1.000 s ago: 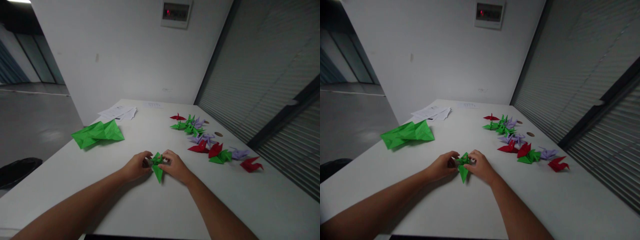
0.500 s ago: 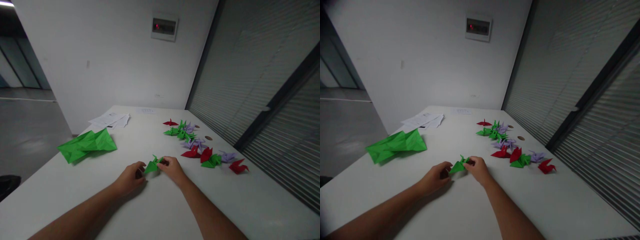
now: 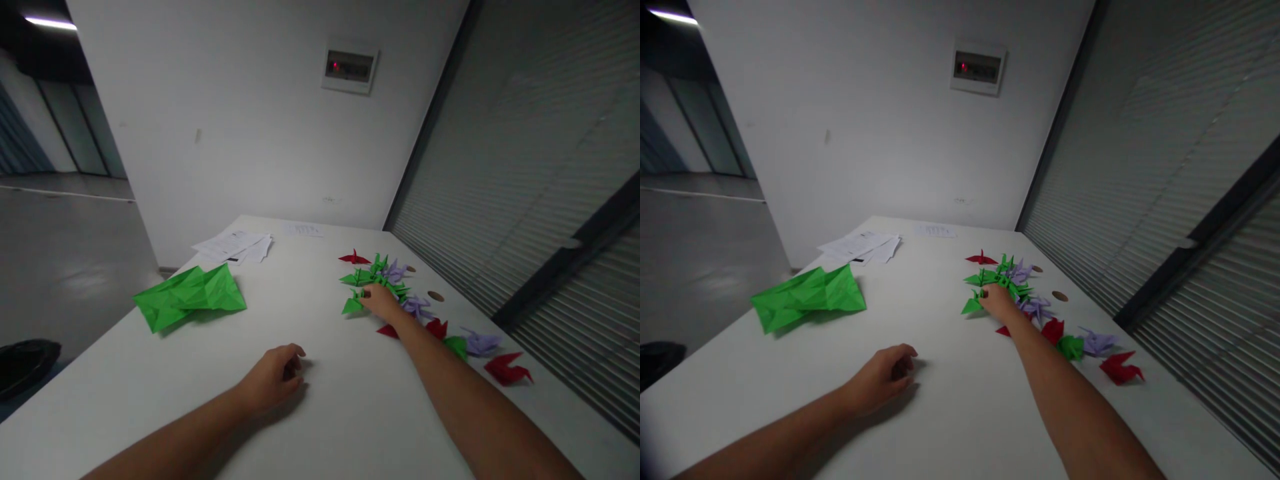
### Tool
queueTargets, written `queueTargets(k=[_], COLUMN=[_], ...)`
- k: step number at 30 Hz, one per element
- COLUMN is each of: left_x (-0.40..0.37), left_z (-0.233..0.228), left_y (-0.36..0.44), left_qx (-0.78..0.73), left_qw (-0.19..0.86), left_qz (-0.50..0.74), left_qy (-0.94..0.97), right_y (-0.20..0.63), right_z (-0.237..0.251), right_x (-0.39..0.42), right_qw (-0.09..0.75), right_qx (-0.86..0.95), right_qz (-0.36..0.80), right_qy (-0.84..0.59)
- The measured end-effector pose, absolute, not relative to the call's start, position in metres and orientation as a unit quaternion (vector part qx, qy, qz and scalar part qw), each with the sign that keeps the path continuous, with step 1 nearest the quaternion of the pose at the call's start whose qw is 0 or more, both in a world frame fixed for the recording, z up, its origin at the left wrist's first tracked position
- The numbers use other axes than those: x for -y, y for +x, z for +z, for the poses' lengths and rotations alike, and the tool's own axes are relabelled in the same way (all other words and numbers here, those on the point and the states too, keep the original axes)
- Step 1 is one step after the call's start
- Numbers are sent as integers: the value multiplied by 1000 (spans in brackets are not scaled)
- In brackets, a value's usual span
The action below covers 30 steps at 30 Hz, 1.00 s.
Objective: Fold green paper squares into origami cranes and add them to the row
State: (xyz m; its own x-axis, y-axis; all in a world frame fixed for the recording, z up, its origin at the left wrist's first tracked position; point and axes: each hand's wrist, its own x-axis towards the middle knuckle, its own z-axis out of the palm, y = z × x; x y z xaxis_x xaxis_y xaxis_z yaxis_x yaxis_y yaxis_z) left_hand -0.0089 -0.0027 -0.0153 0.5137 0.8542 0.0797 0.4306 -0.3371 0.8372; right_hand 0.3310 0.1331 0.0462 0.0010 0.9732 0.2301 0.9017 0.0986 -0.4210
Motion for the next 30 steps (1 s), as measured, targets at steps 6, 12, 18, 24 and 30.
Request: queueTargets(k=[6, 12, 18, 24, 30], left_x=[5, 6, 8, -7, -56], left_z=[-11, -8, -9, 3, 23], left_y=[-7, -8, -5, -21, -101], left_qx=[-424, -422, -421, -481, -704], left_qw=[375, 364, 350, 273, 86], left_qz=[245, 237, 231, 233, 169], left_qy=[787, 796, 804, 800, 685], right_y=[348, 360, 362, 352, 325], right_z=[43, 33, 29, 36, 34], right_x=[-160, -172, -174, -161, -118], right_qw=[175, 150, 139, 161, 216], right_qx=[688, 668, 662, 652, 640], right_qz=[44, 10, 1, -42, -71], right_qy=[-703, -729, -736, -740, -734])
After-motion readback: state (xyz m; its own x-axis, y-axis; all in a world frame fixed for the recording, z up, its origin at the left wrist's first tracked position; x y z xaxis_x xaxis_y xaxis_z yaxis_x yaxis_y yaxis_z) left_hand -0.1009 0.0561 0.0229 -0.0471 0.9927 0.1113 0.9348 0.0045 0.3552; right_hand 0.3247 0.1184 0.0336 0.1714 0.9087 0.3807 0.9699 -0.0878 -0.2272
